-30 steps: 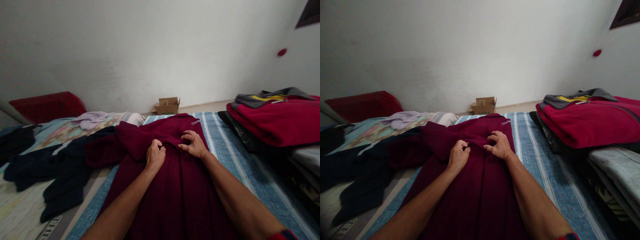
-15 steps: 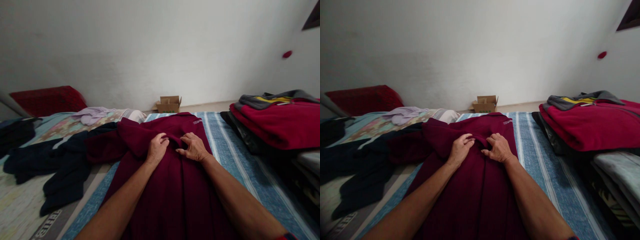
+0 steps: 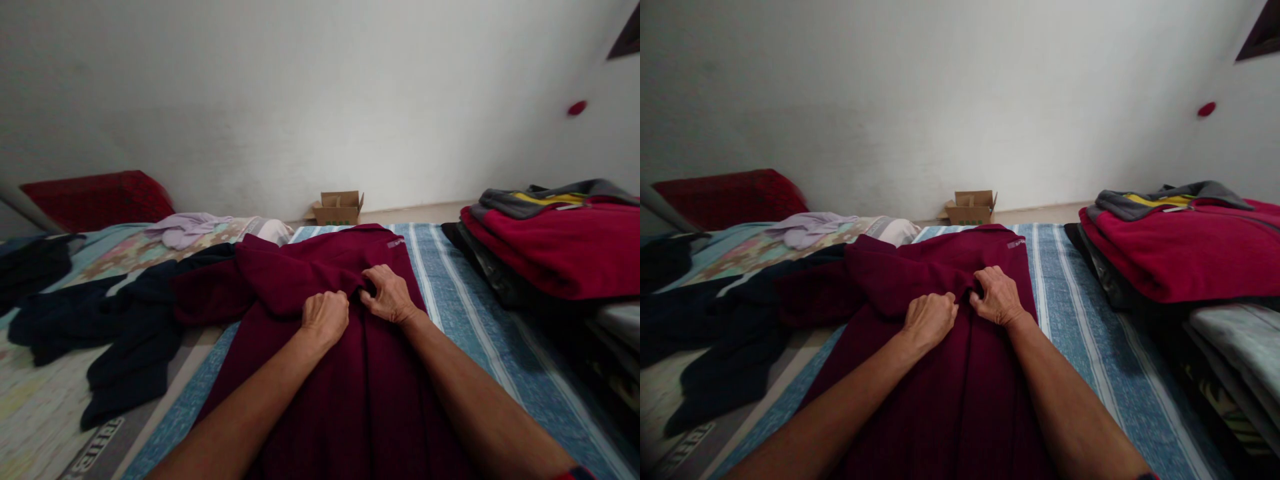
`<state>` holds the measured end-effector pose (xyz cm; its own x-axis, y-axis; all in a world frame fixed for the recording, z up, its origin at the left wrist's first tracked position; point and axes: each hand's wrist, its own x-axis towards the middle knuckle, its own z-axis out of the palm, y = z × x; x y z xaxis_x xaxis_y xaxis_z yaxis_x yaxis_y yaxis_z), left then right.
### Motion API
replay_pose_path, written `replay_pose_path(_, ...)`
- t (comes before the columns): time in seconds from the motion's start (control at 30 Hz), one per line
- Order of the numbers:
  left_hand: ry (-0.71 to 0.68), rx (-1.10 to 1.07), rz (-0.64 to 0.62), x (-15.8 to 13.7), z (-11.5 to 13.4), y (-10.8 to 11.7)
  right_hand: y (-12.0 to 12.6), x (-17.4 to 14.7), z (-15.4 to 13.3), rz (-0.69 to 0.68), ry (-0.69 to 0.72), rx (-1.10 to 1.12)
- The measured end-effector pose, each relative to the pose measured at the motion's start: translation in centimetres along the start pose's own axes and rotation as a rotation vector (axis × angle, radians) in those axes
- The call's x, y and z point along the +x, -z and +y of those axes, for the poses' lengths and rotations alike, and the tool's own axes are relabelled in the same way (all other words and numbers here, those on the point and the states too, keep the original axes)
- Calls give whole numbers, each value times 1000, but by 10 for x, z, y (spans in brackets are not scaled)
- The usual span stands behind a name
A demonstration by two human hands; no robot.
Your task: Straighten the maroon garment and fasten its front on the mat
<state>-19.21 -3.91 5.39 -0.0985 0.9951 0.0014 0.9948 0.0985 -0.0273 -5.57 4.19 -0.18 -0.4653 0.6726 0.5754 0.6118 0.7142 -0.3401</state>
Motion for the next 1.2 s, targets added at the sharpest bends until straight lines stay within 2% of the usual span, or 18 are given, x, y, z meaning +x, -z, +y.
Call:
replay_pose_path(0.07,-57,31,16,2,5,2,-1,0,1,23,-15,15)
replay_pose_path(0.23,-170,-9,189,11,8,5,-2,0,2,49,-26,40)
replay_pose_path(0.33,-199,-72,110,17,5,0,-1,0,2,84,-54,120)
replay_pose_path(0.43,-242,-107,34,20,0,-8,0,1,2,113,-156,315)
replay_pose_path(0.53,-266,-133,39,20,-5,-13,-2,1,5,119,-291,549)
replay_pose_path(0.63,-271,-134,28,20,-8,-15,-5,3,11,179,-446,763)
replay_pose_path(0.77,-271,-132,92,21,-7,-19,-7,4,18,197,-560,889)
replay_pose_path(0.87,-259,-150,129,24,-3,-22,-6,3,21,124,-505,911)
replay_pose_path(1.07,-225,-96,82,28,2,-23,-2,1,23,7,-284,852)
replay_pose_path(1.2,-207,-109,119,26,5,-26,-7,1,27,-27,-236,864)
